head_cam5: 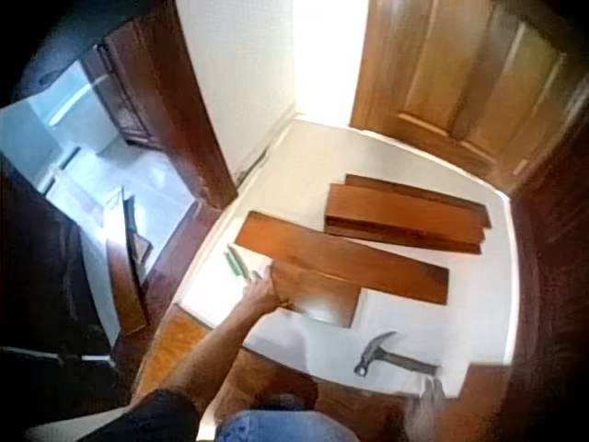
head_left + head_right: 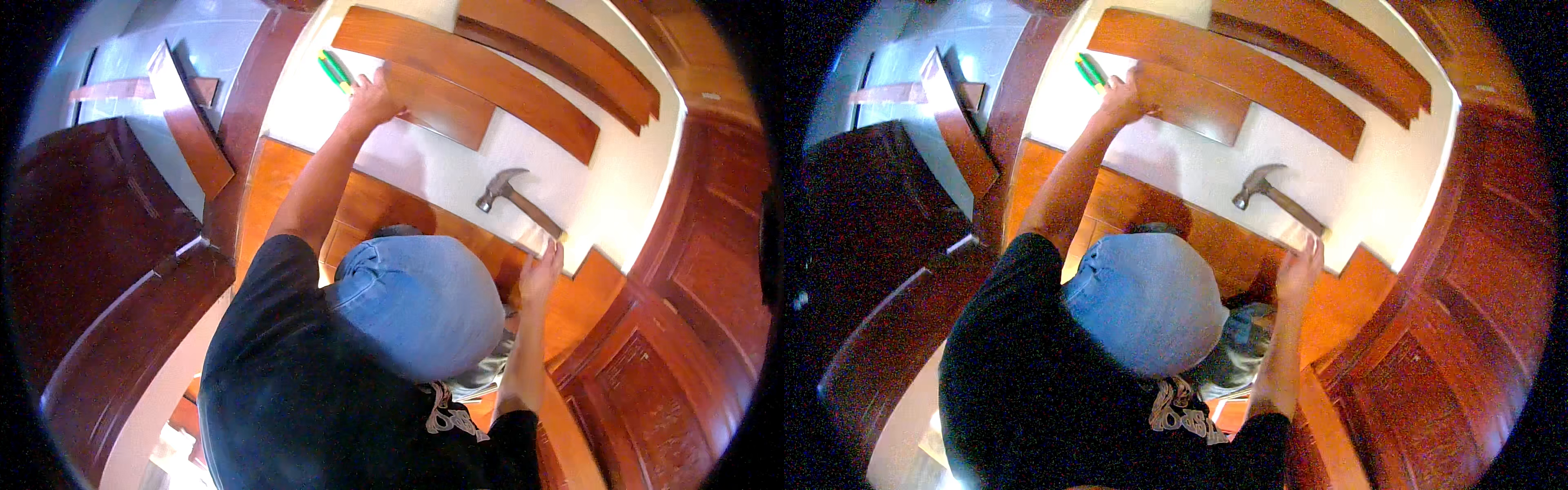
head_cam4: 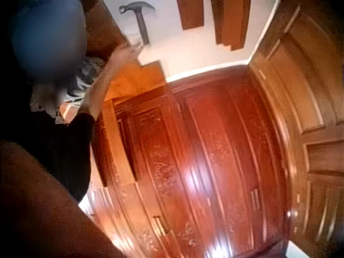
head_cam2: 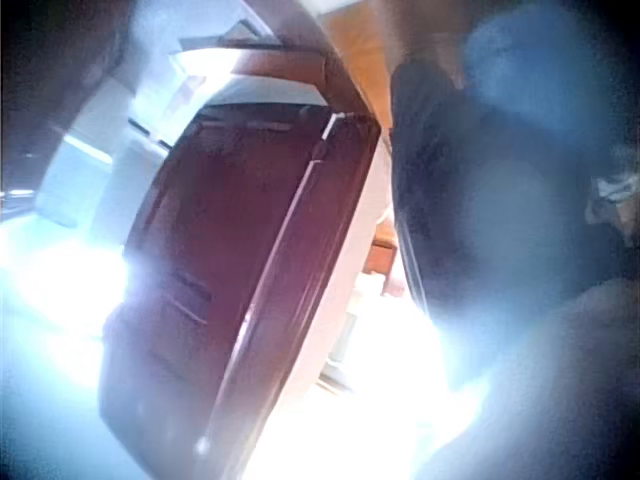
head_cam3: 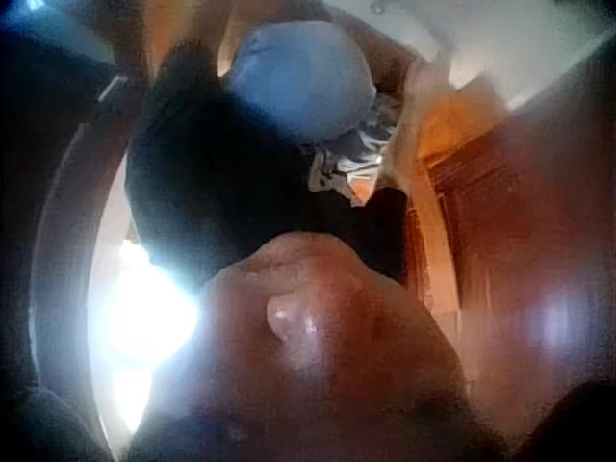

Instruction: The person installs wooden flooring planks on a subfloor. They position the planks, tap them with a hammer, and secure them using a nail gun.

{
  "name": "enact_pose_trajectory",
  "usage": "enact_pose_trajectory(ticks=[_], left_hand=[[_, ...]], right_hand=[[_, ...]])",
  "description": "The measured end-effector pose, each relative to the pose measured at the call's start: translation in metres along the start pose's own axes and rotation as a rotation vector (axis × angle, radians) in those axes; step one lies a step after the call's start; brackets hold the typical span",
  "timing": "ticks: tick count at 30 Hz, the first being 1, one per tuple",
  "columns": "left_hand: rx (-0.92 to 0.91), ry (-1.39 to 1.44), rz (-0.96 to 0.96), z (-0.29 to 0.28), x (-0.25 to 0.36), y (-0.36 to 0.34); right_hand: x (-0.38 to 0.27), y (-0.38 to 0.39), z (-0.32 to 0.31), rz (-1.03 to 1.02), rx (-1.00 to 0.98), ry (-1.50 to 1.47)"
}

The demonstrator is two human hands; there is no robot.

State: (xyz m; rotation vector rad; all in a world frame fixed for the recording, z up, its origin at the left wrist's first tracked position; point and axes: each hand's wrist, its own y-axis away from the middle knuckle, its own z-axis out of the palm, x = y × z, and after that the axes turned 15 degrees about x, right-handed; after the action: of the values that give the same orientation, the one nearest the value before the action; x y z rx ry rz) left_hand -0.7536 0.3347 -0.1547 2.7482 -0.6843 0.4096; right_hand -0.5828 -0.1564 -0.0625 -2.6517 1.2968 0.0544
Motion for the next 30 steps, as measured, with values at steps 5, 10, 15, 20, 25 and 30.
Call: enact_pose_trajectory(ticks=[5,10,15,20,25,30], left_hand=[[0.118,-0.113,0.180,0.005,-0.001,0.016],[0.295,-0.023,0.359,0.012,-0.026,0.021],[0.347,0.082,0.402,0.011,-0.033,0.021],[0.268,0.403,0.220,-0.002,-0.013,0.026],[-0.074,0.878,-0.317,-0.011,-0.042,0.002],[0.134,1.047,-0.588,-0.090,-0.184,0.027]], right_hand=[[-0.036,-0.104,0.069,-0.327,-0.233,0.072],[-0.029,-0.132,0.080,-0.420,-0.359,0.163],[-0.015,-0.157,0.073,-0.275,-0.272,0.128],[-0.139,-0.160,0.093,0.230,-0.321,-0.697],[-0.206,-0.133,0.129,0.479,-0.275,-0.822],[-0.228,-0.114,0.053,-0.056,-0.452,-0.790]])
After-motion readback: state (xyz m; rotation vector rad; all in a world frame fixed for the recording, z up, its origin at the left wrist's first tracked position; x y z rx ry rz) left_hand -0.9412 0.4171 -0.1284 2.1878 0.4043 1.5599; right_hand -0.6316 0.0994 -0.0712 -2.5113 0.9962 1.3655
